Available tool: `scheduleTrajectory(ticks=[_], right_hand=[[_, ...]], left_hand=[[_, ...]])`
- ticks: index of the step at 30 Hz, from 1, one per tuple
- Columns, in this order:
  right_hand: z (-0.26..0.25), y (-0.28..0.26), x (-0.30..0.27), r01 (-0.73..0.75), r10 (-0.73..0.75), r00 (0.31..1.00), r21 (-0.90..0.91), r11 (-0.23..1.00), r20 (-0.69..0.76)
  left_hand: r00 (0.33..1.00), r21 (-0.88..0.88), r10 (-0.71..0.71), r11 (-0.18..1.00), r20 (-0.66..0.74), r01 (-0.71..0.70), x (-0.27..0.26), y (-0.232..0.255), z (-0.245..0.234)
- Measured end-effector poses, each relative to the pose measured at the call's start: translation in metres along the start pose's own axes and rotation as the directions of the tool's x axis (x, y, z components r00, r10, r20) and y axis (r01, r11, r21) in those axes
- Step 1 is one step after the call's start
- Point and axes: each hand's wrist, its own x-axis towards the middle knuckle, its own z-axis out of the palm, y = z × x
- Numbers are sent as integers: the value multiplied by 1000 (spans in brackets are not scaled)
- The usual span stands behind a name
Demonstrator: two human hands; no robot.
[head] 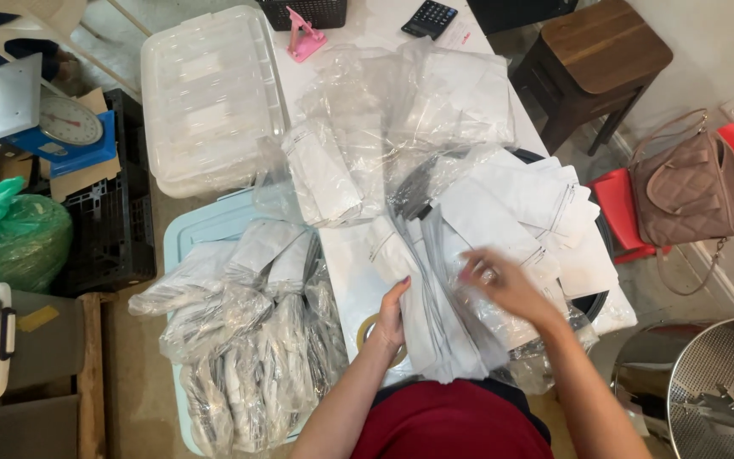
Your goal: Sorting and stacking white padded envelopes on a table
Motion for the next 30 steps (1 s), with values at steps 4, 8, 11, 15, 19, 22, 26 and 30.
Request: scheduleTrajectory(ticks=[4, 8, 11, 15, 19, 22, 26, 30], right_hand=[[-40, 37, 61, -200, -110, 891, -599, 775, -441], [-41, -2, 63, -468, 333, 883, -595, 654, -330], [-45, -12, 64, -505, 375, 863, -571, 647, -339], [-58, 14, 72, -480, 373, 877, -539, 692, -303], [-64, -12, 39, -337, 308, 938, -209, 918, -160], [-43, -42, 3, -347, 342, 927, -7, 938, -156], [0, -11, -11, -271, 264, 962, -112, 956, -75], [37, -82, -40, -301, 300, 953, -21, 953, -53]], left_hand=[[999, 0, 45, 999, 15, -45, 3, 8, -14], [990, 6, 137, 991, -11, -137, 2, 14, -39], [985, -28, 173, 984, -6, -174, -10, 24, -38], [957, -92, 189, 981, 220, -172, -50, 40, -5], [982, -33, 172, 985, 77, -170, -1, 28, -73], [986, 17, 165, 986, 20, -166, 4, 18, -58], [995, 137, 89, 986, 52, -96, 32, -11, -41], [994, 328, 11, 943, 107, -46, 48, -32, -31]])
